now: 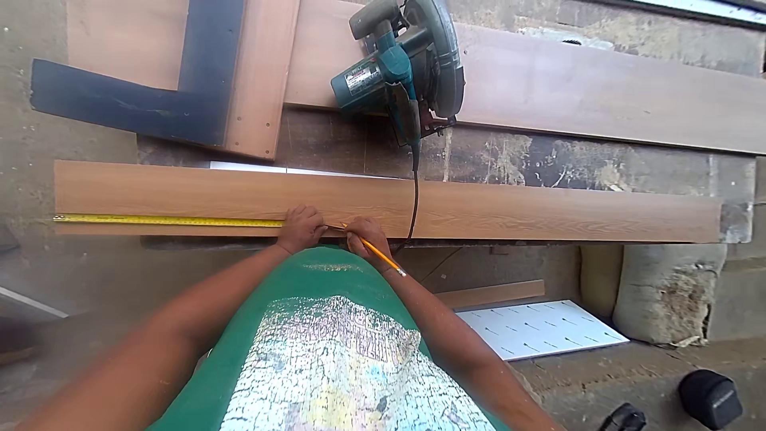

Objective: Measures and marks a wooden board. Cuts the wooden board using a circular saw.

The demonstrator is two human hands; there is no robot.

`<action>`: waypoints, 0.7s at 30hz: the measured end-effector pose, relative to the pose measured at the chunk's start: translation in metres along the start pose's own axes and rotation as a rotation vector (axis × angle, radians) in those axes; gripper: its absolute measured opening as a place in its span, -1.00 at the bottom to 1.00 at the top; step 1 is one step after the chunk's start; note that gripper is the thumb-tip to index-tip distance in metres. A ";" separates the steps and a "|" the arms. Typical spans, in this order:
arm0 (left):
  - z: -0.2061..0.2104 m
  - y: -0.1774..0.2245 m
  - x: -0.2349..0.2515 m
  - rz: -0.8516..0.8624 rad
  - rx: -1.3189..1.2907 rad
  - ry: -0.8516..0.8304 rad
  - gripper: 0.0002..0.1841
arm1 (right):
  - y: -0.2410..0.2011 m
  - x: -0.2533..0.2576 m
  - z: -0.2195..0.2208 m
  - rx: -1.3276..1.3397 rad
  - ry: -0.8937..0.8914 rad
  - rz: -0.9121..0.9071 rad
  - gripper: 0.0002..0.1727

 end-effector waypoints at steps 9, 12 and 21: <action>-0.037 -0.004 0.002 -0.058 0.083 -0.232 -0.78 | 0.002 -0.010 -0.003 -0.211 -0.234 0.074 -0.72; -0.078 -0.021 -0.001 -0.292 0.256 -0.470 -0.57 | 0.003 -0.008 -0.008 -0.155 -0.214 0.101 -0.72; -0.142 0.105 0.034 0.252 -0.053 0.043 -0.52 | 0.000 0.011 -0.069 0.169 -0.218 0.490 -0.51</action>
Point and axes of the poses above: each hand's wrist, its own x-axis towards the middle knuckle, its own z-axis out of the palm, y = z × x, the point moved 1 cm from there along x, towards the middle knuckle, and after that the axes turned 10 degrees about -z, right-handed, at the moved point
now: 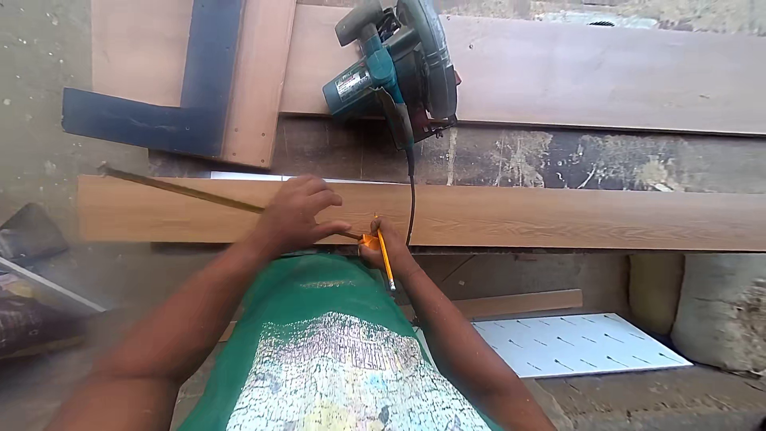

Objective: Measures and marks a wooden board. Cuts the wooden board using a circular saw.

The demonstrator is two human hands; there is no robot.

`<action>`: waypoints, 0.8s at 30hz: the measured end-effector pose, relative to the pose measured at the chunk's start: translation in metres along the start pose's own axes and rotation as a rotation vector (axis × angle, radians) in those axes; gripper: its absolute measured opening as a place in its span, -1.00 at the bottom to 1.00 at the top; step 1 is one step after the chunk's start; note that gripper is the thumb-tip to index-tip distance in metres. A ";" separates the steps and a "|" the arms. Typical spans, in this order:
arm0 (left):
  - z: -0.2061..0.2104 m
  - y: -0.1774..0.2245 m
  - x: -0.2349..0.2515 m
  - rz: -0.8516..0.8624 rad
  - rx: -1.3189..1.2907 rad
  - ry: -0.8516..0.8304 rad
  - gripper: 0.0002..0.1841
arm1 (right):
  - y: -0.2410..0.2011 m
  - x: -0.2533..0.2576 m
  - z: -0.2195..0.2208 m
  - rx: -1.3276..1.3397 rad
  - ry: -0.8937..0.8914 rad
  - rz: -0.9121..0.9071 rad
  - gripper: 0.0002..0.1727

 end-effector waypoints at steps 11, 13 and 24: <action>-0.083 -0.209 0.030 -1.038 0.121 0.197 -0.07 | 0.069 -0.009 -0.160 0.236 0.542 0.088 -0.32; -0.071 -0.234 0.032 -1.158 0.175 0.181 0.09 | 0.092 0.011 -0.175 0.211 0.652 0.090 -0.33; -0.078 -0.257 0.061 -1.323 0.364 0.159 0.21 | 0.173 0.126 -0.226 -0.195 0.486 0.611 -0.16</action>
Point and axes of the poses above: each hand's wrist, its own x-axis towards the middle knuckle, its own z-axis out of the palm, y = z × x, the point moved 1 cm from there along x, towards the middle knuckle, and after that the axes turned 10 degrees about -z, right-handed, at the moved point
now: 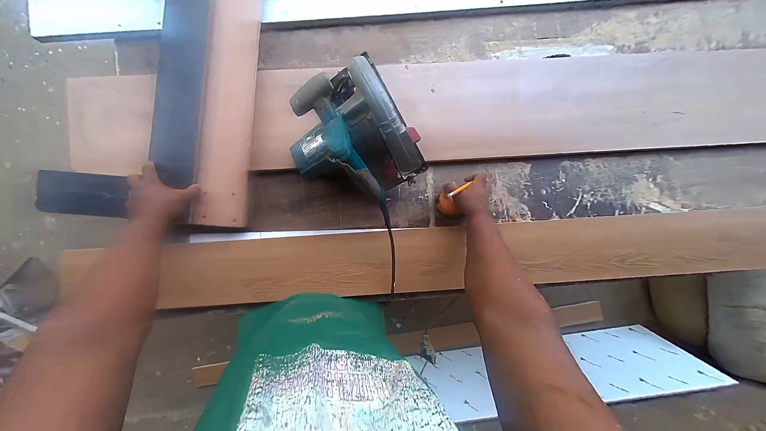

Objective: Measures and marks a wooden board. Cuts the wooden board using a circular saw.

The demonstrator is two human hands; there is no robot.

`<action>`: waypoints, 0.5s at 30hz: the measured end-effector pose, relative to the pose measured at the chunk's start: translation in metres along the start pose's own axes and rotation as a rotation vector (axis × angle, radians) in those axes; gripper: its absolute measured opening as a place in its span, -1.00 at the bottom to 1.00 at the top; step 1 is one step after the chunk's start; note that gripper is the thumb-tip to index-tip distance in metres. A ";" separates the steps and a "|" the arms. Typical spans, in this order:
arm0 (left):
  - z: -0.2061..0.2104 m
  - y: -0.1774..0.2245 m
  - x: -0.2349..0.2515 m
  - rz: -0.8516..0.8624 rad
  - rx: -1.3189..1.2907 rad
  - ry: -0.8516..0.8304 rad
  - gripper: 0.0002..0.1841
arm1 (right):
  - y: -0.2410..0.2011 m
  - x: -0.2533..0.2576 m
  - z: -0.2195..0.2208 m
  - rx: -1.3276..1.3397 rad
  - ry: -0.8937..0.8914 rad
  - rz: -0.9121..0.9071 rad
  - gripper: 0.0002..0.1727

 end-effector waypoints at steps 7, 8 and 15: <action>-0.016 -0.039 -0.097 0.014 -0.021 -0.070 0.36 | 0.057 0.005 -0.047 -0.375 -0.052 0.129 -0.39; -0.008 -0.050 -0.115 0.007 -0.015 -0.098 0.42 | 0.062 0.003 -0.047 -0.421 -0.080 0.115 -0.35; 0.048 -0.124 -0.210 -0.018 0.170 -0.265 0.54 | -0.002 -0.118 -0.035 -0.017 0.228 -0.114 -0.49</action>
Point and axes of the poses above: each hand's wrist, its own x-axis towards the middle knuckle, its own z-axis out of the palm, y = z × x, the point moved 1 cm from there along x, towards the middle knuckle, and after that the axes turned 10 degrees about -z, right-handed, at the moved point
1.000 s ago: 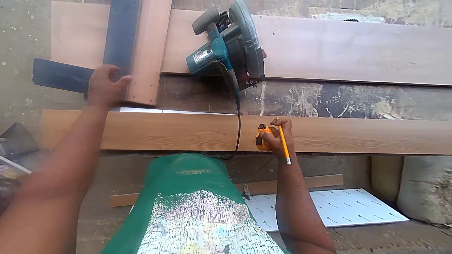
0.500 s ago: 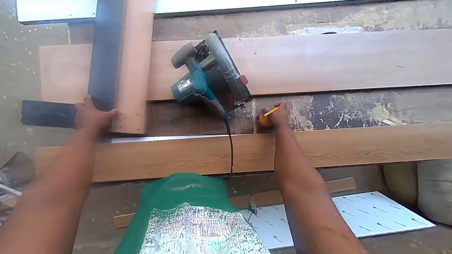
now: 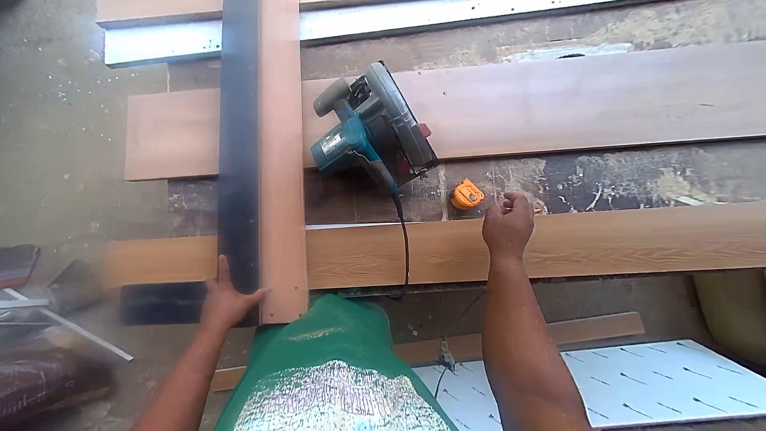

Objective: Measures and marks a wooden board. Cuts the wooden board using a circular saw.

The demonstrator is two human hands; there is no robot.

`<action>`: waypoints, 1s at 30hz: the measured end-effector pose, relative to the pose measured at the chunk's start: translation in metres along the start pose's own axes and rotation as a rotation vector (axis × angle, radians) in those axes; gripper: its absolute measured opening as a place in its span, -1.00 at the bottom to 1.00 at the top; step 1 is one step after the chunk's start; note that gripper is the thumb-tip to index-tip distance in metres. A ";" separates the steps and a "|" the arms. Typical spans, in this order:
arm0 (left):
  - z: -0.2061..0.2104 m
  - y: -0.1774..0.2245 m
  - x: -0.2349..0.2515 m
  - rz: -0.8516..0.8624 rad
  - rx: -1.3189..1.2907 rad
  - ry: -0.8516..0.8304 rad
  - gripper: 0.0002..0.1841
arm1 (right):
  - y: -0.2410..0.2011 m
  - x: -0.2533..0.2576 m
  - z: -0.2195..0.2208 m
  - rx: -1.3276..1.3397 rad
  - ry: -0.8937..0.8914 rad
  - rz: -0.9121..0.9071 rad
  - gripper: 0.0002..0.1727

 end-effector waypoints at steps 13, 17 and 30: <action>0.025 -0.022 -0.021 0.138 0.035 -0.054 0.54 | -0.112 -0.331 0.168 0.479 -1.122 0.198 -0.31; 0.026 -0.033 -0.014 0.269 0.096 -0.057 0.52 | -0.122 -0.355 0.182 0.593 -0.911 0.417 -0.31; -0.010 0.022 0.116 0.639 -0.069 0.120 0.02 | -0.128 -0.337 0.195 0.639 -0.684 0.349 -0.37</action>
Point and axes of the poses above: each hand's wrist, its own x-axis towards the middle knuckle, its own z-axis out of the palm, y = z × x, the point moved 1 cm from there along x, towards the middle knuckle, and after that the axes turned 10 degrees about -z, right-handed, at the moved point
